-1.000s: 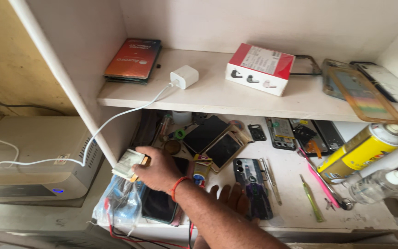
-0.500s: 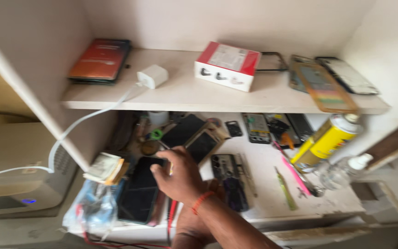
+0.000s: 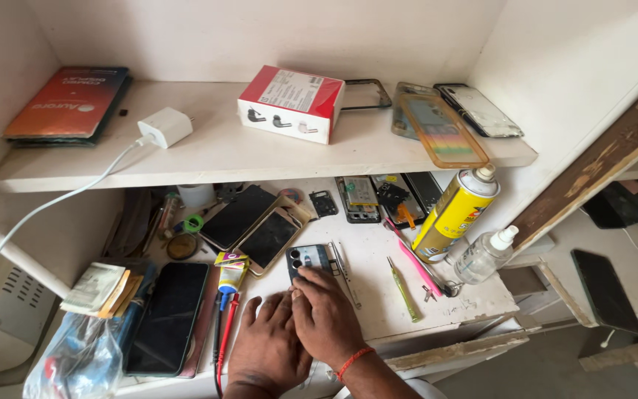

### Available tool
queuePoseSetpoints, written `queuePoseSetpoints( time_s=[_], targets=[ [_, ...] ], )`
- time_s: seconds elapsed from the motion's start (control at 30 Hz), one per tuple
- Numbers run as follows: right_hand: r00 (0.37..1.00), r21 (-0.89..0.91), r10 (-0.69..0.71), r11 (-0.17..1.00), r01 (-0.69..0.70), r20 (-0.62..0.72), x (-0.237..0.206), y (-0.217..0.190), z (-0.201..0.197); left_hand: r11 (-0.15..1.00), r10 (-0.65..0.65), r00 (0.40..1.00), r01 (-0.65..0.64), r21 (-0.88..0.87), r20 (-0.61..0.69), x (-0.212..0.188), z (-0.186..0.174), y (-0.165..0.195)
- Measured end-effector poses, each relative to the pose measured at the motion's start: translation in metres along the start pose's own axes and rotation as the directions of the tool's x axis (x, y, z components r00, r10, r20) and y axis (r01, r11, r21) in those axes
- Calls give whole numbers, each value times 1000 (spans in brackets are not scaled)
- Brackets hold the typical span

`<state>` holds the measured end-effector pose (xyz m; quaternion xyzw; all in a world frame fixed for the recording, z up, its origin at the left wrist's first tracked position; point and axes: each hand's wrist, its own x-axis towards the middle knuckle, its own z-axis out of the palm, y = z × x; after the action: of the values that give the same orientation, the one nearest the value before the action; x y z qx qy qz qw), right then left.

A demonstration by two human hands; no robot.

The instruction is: The person applies adhesive from a small tube onto a phone frame, then uses a thin prying tool to work along the edge of the phone and remove its back cover. They set the cover aside, handle a stack of banknotes, and continue manipulating the phone's internal components on the workbench.

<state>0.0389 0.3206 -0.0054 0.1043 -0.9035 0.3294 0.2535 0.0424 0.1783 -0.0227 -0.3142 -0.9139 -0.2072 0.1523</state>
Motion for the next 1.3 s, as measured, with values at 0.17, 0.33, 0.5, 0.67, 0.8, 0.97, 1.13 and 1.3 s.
queuePoseSetpoints(
  time_s=[0.17, 0.33, 0.5, 0.67, 0.8, 0.97, 1.13, 1.3],
  targets=[
    [981, -118, 21, 993, 2, 195, 34, 15, -10, 999, -5, 1000, 5, -41, 1, 4, -3, 2],
    [872, -285, 10, 947, 149, 490, 67, 10, -22, 998, -21, 997, 17, -56, -79, 3, -8, 6],
    [693, -402, 166, 895, 193, 702, 93, 0, -25, 998, -15, 998, 12, -64, -57, 3, -6, 4],
    [618, -408, 161, 868, 282, 769, 108, 6, -23, 997, -42, 999, 42, -71, -1, 5, -5, 3],
    [514, -271, 90, 918, 288, 853, 115, 18, -38, 998, -26, 1000, 26, -52, -10, 6, -7, 4],
    [447, -263, 85, 897, 354, 891, 105, 12, -43, 994, -80, 996, 83, -66, 46, 5, -11, 6],
    [482, -317, 110, 872, 372, 869, 96, -2, -42, 993, -94, 994, 98, -65, 52, 6, -14, 9],
    [504, -391, 163, 835, 388, 848, 92, -6, -41, 994, -97, 991, 101, -31, 97, 5, -13, 7]
  ],
)
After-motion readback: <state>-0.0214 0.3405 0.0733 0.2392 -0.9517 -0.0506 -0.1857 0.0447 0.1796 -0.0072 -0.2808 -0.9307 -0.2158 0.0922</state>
